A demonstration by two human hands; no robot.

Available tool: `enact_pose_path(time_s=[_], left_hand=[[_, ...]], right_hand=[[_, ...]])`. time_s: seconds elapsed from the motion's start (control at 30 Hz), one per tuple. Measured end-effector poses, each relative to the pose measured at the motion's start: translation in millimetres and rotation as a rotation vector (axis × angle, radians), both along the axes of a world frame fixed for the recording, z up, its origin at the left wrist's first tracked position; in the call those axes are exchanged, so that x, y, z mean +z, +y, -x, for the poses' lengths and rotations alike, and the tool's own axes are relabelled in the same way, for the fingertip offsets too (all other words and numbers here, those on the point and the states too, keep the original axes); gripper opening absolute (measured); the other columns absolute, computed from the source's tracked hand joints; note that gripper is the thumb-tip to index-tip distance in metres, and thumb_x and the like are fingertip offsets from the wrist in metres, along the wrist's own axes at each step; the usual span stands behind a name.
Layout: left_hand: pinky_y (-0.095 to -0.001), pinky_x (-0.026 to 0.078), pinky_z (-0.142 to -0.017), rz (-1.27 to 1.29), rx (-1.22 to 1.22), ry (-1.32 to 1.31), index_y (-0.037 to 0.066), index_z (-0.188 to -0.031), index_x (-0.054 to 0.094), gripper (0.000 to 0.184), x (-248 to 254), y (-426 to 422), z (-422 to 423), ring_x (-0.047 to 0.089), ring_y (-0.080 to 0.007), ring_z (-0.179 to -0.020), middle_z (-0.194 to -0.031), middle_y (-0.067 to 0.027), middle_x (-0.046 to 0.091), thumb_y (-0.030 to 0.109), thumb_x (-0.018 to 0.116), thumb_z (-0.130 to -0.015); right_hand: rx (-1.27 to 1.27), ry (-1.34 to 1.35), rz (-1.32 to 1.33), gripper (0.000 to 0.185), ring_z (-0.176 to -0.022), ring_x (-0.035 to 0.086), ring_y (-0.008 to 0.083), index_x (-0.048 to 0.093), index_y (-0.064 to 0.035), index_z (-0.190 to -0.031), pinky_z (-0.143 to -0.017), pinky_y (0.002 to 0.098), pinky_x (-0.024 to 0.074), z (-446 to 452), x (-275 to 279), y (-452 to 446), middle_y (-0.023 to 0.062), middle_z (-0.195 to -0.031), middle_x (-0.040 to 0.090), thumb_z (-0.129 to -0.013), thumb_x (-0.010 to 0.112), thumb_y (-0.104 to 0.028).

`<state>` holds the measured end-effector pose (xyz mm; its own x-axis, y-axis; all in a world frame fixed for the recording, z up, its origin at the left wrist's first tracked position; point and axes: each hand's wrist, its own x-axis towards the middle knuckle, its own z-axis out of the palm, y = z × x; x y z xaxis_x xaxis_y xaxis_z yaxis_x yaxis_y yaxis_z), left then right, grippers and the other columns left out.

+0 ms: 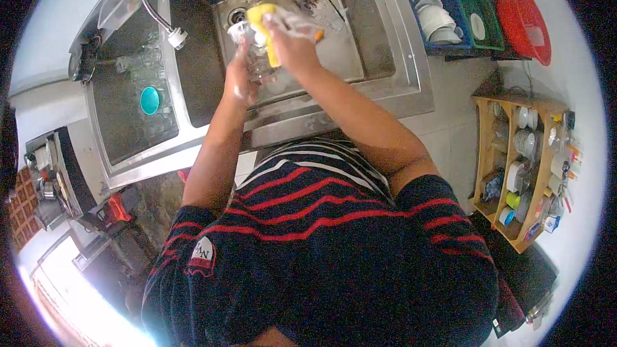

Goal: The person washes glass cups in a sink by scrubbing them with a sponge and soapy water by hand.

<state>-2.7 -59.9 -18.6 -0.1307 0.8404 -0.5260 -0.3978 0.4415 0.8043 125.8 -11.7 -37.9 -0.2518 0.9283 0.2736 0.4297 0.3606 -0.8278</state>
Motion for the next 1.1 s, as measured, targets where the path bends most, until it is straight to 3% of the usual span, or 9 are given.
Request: enact_pose_path(time_s=[0.03, 0.2, 0.33, 0.43, 0.53, 0.6, 0.63, 0.8, 1.1], left_hand=[[-0.0374, 0.050, -0.060, -0.038, -0.010, -0.062, 0.012, -0.126, 0.049, 0.057, -12, -2, 6, 0.061, -0.0232, -0.090, -0.111, -0.0073, 0.061, 0.057, 0.036, -0.093], [-0.0335, 0.045, -0.050, -0.004, -0.058, -0.191, 0.015, -0.122, 0.051, 0.055, 11, -11, -12, 0.061, -0.0192, -0.077, -0.103, -0.0041, 0.062, 0.059, 0.036, -0.092], [-0.0349, 0.047, -0.053, -0.080, -0.039, -0.325, 0.015, -0.123, 0.050, 0.054, 4, -5, -14, 0.060, -0.0207, -0.086, -0.109, -0.0045, 0.061, 0.057, 0.035, -0.093], [-0.0465, 0.041, -0.096, 0.043, 0.176, -0.210, 0.008, -0.128, 0.047, 0.060, 8, 5, -11, 0.053, -0.0296, -0.112, -0.121, -0.0123, 0.056, 0.055, 0.043, -0.091], [-0.0464, 0.041, -0.095, -0.070, 0.031, -0.065, 0.012, -0.130, 0.045, 0.058, 11, -3, -22, 0.049, -0.0279, -0.116, -0.126, -0.0095, 0.051, 0.053, 0.046, -0.089], [-0.0457, 0.040, -0.095, 0.117, 0.042, -0.046, 0.010, -0.134, 0.041, 0.056, 24, 3, -34, 0.047, -0.0280, -0.119, -0.129, -0.0092, 0.049, 0.049, 0.035, -0.094], [-0.0383, 0.049, -0.080, -0.076, -0.086, -0.121, 0.008, -0.132, 0.042, 0.055, -9, 6, -15, 0.056, -0.0252, -0.105, -0.123, -0.0113, 0.053, 0.049, 0.037, -0.095], [-0.0482, 0.039, -0.100, -0.187, -0.244, -0.128, 0.000, -0.139, 0.031, 0.058, -26, 26, -18, 0.048, -0.0330, -0.119, -0.133, -0.0196, 0.044, 0.041, 0.029, -0.098], [-0.0448, 0.038, -0.098, -0.086, -0.313, -0.203, -0.001, -0.135, 0.035, 0.062, -38, 12, -14, 0.046, -0.0318, -0.118, -0.132, -0.0189, 0.044, 0.044, 0.029, -0.093]], right_hand=[[0.017, -0.073, -0.411, 0.031, -0.092, 0.059, 0.0292, 0.060, -0.0029, -0.112, -0.081, 0.0375, 0.0462, 2, -18, -10, 0.0161, -0.101, 0.061, -0.091, 0.051, -0.023], [-0.110, 0.322, -0.114, 0.028, -0.098, 0.056, 0.0315, 0.062, -0.0077, -0.113, -0.083, 0.0411, 0.0464, 5, 24, -17, 0.0153, -0.104, 0.060, -0.089, 0.053, -0.020], [-0.170, -0.332, -0.442, 0.030, -0.098, 0.055, 0.0316, 0.064, -0.0083, -0.104, -0.079, 0.0434, 0.0460, 4, -29, -1, 0.0140, -0.103, 0.060, -0.075, 0.063, -0.016], [-0.064, 0.166, -0.127, 0.026, -0.100, 0.054, 0.0342, 0.063, -0.0069, -0.103, -0.085, 0.0457, 0.0439, 14, -25, -34, 0.0146, -0.107, 0.059, -0.081, 0.060, -0.019], [0.065, -0.192, -0.045, 0.042, -0.113, 0.049, 0.0356, 0.055, -0.0079, -0.121, -0.095, 0.0443, 0.0392, -2, -15, -23, 0.0176, -0.125, 0.052, -0.091, 0.047, -0.035], [0.030, 0.114, 0.507, 0.061, -0.129, 0.035, 0.0348, 0.033, -0.0194, -0.142, -0.105, 0.0482, 0.0266, 15, -36, -5, 0.0122, -0.143, 0.038, -0.094, 0.022, -0.055], [-0.008, 0.233, 0.789, 0.058, -0.129, 0.034, 0.0343, 0.038, -0.0233, -0.140, -0.105, 0.0505, 0.0255, -10, 38, -21, 0.0109, -0.142, 0.039, -0.094, 0.025, -0.056], [-0.459, -0.115, -0.098, 0.032, -0.119, 0.048, 0.0334, 0.062, -0.0182, -0.111, -0.104, 0.0492, 0.0334, 42, -69, -22, 0.0102, -0.127, 0.054, -0.087, 0.047, -0.034], [-0.378, 0.246, 0.416, 0.047, -0.096, 0.061, 0.0333, 0.052, -0.0149, -0.124, -0.086, 0.0421, 0.0475, 16, 15, -73, 0.0179, -0.104, 0.063, -0.081, 0.055, -0.033]])
